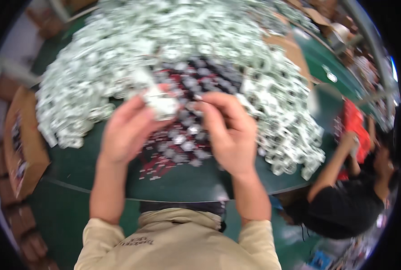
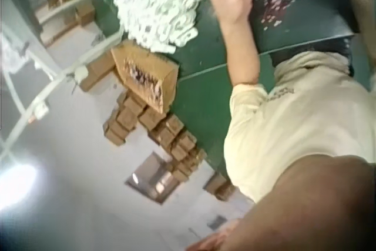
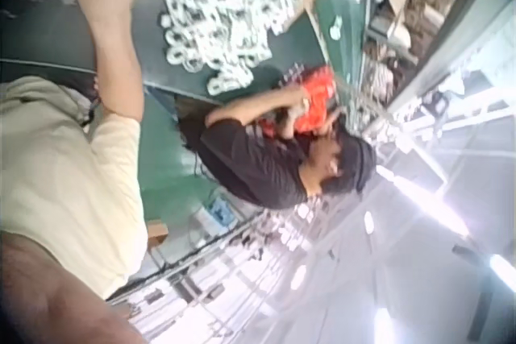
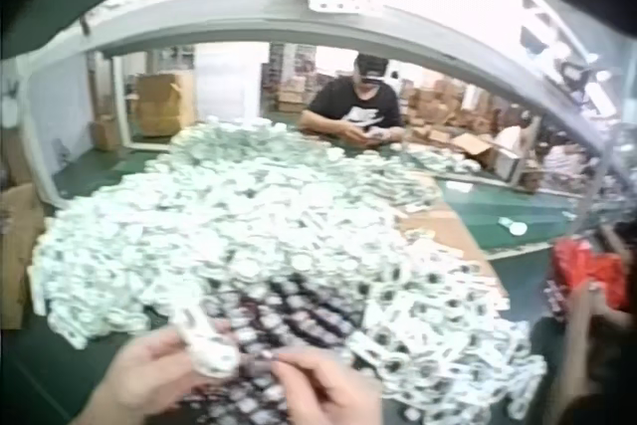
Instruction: Manually assembling electrical components into plastic housing units.
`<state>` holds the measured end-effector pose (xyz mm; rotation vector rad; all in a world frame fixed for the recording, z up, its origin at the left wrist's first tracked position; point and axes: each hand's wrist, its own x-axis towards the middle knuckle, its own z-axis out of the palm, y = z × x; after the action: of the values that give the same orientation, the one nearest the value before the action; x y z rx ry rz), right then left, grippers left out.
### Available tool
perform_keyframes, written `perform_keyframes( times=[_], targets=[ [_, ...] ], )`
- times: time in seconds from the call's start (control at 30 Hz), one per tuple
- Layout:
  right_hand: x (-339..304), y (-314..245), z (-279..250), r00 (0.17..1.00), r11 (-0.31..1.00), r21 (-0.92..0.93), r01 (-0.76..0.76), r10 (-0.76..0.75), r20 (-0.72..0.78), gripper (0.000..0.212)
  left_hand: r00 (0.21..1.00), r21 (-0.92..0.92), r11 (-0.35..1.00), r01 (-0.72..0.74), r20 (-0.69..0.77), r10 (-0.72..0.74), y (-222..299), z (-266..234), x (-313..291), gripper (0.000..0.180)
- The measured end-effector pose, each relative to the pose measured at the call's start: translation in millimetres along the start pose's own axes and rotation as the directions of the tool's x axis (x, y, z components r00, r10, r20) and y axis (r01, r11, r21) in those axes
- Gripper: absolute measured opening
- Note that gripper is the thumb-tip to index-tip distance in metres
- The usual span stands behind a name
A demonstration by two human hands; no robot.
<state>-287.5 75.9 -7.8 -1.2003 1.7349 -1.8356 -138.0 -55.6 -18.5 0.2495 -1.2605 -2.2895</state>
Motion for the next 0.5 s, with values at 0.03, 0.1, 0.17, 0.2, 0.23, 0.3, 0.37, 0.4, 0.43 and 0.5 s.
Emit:
perform_keyframes(
  times=[0.03,0.1,0.17,0.2,0.23,0.3,0.37,0.4,0.43,0.5],
  targets=[
    [-1,-1,5,0.997,0.998,-0.036,0.047,-0.049,-0.054,0.009,0.999,-0.055,0.998,0.02,0.026,-0.019,-1,2,1,0.048],
    [-1,0,9,0.99,0.983,-0.125,0.136,-0.14,-0.022,0.01,0.997,-0.051,0.996,0.071,0.012,-0.07,3,8,0,0.055],
    [-2,-1,16,0.992,0.989,-0.092,0.116,-0.119,-0.029,0.01,0.996,-0.108,0.992,0.07,0.064,-0.063,1,0,-1,0.053],
    [-3,2,19,0.995,0.997,-0.018,0.08,-0.081,-0.063,0.01,0.995,-0.111,0.992,0.061,0.081,-0.052,0,0,-1,0.053],
    [-5,2,19,0.998,1.0,0.016,0.019,-0.018,-0.056,0.01,0.996,-0.101,0.993,0.068,0.072,-0.061,-1,0,-2,0.053],
    [-5,2,21,0.999,0.998,0.054,0.02,-0.017,-0.051,0.009,0.997,-0.099,0.993,0.068,0.04,-0.064,-1,2,-3,0.052],
    [-5,1,18,0.994,0.993,-0.057,0.101,-0.103,-0.022,0.008,0.998,-0.002,0.998,0.07,0.001,-0.07,-7,3,-2,0.052],
    [-7,0,14,0.997,0.997,-0.055,0.063,-0.065,-0.043,0.008,0.995,-0.083,0.992,0.099,0.015,-0.098,-11,6,4,0.046],
    [-10,-3,10,0.997,0.998,-0.06,0.023,-0.027,-0.068,0.008,0.997,-0.023,0.996,0.082,-0.002,-0.083,-18,6,6,0.044],
    [-15,-8,14,0.992,0.988,-0.099,-0.12,0.116,-0.039,0.008,0.992,0.101,0.994,0.038,-0.122,-0.025,-28,5,6,0.034]
  ],
)
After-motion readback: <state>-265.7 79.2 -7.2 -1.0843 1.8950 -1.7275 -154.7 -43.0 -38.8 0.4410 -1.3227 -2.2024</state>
